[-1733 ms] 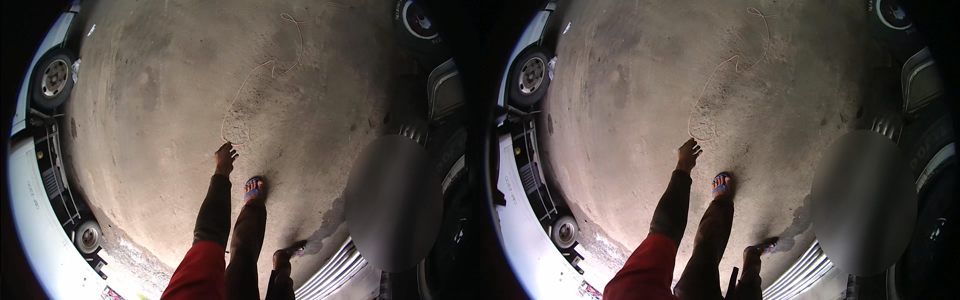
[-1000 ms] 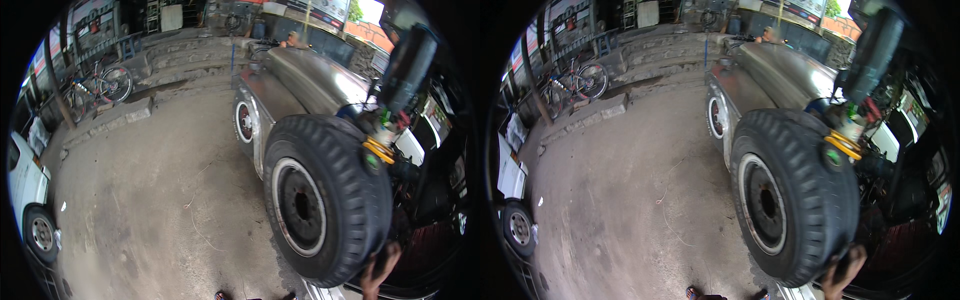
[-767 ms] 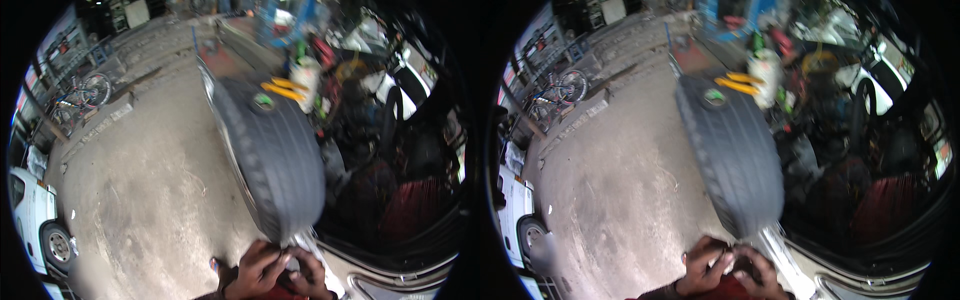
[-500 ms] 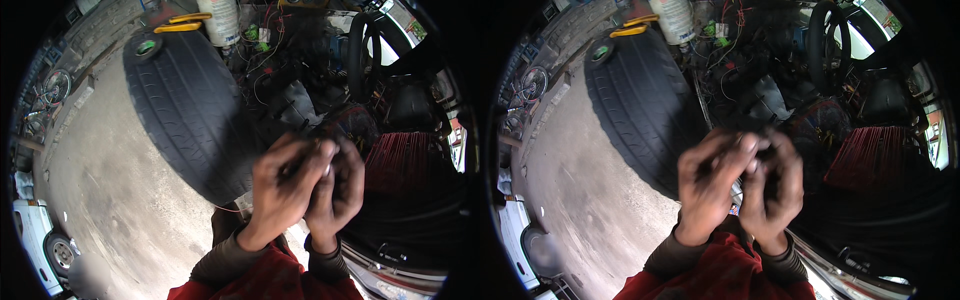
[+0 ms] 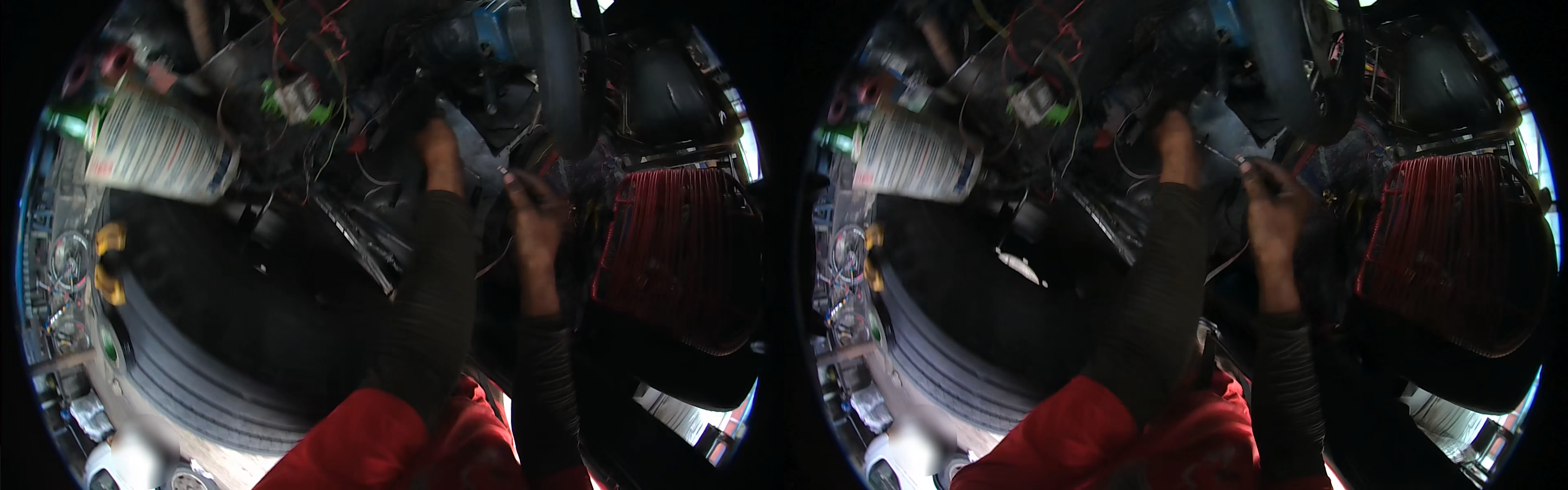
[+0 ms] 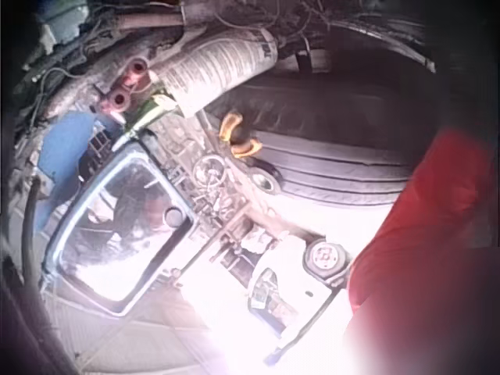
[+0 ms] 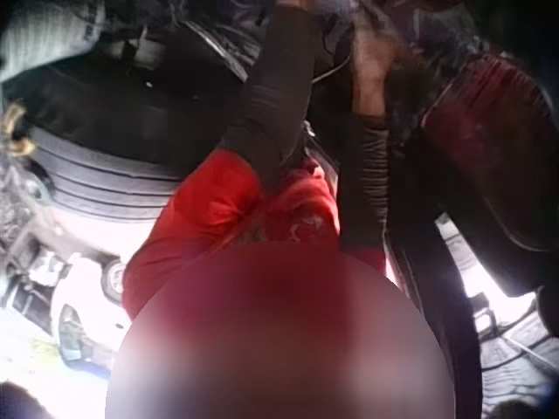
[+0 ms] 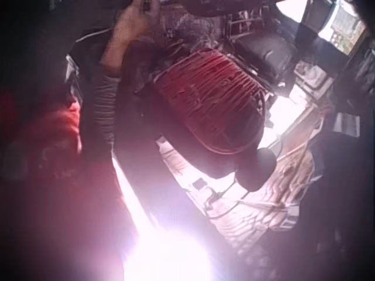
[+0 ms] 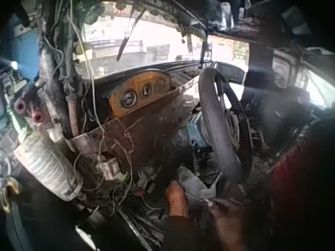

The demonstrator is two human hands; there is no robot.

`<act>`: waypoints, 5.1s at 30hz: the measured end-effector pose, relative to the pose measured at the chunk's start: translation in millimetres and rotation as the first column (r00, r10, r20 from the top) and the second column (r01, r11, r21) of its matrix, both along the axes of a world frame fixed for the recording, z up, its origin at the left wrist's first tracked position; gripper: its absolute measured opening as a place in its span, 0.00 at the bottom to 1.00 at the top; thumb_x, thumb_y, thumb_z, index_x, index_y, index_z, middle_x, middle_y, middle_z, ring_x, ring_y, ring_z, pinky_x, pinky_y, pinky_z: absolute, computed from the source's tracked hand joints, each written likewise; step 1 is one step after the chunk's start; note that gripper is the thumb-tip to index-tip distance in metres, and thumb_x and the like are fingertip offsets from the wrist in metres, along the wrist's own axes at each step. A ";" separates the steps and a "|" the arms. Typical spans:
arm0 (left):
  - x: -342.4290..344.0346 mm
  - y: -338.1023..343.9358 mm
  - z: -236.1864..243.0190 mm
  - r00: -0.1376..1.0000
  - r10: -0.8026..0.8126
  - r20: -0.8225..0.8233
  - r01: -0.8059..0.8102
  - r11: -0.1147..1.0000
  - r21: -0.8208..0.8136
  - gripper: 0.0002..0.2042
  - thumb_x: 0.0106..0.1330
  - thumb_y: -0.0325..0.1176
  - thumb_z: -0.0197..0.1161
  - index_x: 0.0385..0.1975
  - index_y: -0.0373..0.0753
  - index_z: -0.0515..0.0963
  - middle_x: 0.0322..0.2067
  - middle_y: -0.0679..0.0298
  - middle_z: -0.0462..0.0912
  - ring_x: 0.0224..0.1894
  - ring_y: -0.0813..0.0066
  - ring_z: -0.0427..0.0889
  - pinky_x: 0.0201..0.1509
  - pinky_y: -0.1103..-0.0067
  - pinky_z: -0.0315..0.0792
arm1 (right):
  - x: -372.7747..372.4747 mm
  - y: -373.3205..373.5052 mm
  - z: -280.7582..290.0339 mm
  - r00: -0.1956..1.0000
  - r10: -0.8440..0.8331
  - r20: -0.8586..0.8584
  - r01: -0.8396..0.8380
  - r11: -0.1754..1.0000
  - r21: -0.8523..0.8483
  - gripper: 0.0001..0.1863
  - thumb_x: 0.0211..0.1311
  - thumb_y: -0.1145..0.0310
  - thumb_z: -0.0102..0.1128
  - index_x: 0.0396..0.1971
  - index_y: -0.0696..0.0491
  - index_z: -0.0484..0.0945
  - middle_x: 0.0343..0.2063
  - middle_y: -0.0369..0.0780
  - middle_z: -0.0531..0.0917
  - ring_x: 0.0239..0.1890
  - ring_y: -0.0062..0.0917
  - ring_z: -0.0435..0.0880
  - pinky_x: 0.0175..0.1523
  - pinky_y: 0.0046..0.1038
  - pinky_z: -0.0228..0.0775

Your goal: The person works on the vehicle's dashboard wiring, using a screwdriver and pliers to strip, connect, and secure wires near the steering column. They repeatedly reach into the wiring harness, adjust connections, and use tools to manipulate individual wires.

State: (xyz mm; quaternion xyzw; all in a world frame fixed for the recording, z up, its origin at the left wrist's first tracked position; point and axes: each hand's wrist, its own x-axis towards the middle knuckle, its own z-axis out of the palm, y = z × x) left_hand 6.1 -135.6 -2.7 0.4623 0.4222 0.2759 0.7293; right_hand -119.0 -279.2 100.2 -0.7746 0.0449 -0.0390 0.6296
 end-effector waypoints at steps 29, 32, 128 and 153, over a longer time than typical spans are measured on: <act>-21.0 79.9 33.4 0.864 -0.281 0.418 0.441 0.823 -0.358 0.23 0.71 0.51 0.63 0.58 0.42 0.78 0.49 0.61 0.84 0.49 0.65 0.83 0.50 0.68 0.81 | 109.7 120.9 -61.5 0.939 0.087 0.332 -0.114 0.992 0.062 0.07 0.56 0.80 0.69 0.36 0.59 0.84 0.32 0.37 0.85 0.36 0.22 0.84 0.45 0.25 0.73; -20.3 77.2 31.9 0.867 -0.233 0.440 0.418 0.820 -0.391 0.24 0.70 0.50 0.65 0.57 0.39 0.78 0.49 0.60 0.84 0.49 0.65 0.83 0.51 0.68 0.79 | 107.7 118.7 -55.4 0.942 0.098 0.321 -0.121 0.991 0.054 0.08 0.55 0.78 0.70 0.36 0.58 0.85 0.30 0.37 0.83 0.34 0.22 0.83 0.44 0.25 0.73; -862.5 30.4 -14.0 0.892 0.357 -0.278 -0.216 0.876 0.432 0.17 0.74 0.43 0.52 0.48 0.36 0.79 0.42 0.60 0.84 0.42 0.61 0.88 0.26 0.79 0.71 | -420.6 -38.2 -29.8 0.197 0.979 0.057 -0.933 0.205 -0.295 0.20 0.64 0.63 0.67 0.54 0.50 0.81 0.55 0.43 0.80 0.56 0.38 0.79 0.63 0.39 0.69; -46.5 -8.8 63.7 0.988 0.036 0.151 0.042 0.876 -0.481 0.09 0.60 0.27 0.61 0.39 0.35 0.82 0.35 0.64 0.82 0.30 0.71 0.78 0.36 0.77 0.72 | 45.2 -197.6 -99.0 0.972 -0.227 0.056 0.144 0.392 -0.909 0.30 0.59 0.49 0.70 0.49 0.60 0.80 0.52 0.56 0.78 0.58 0.54 0.75 0.62 0.49 0.68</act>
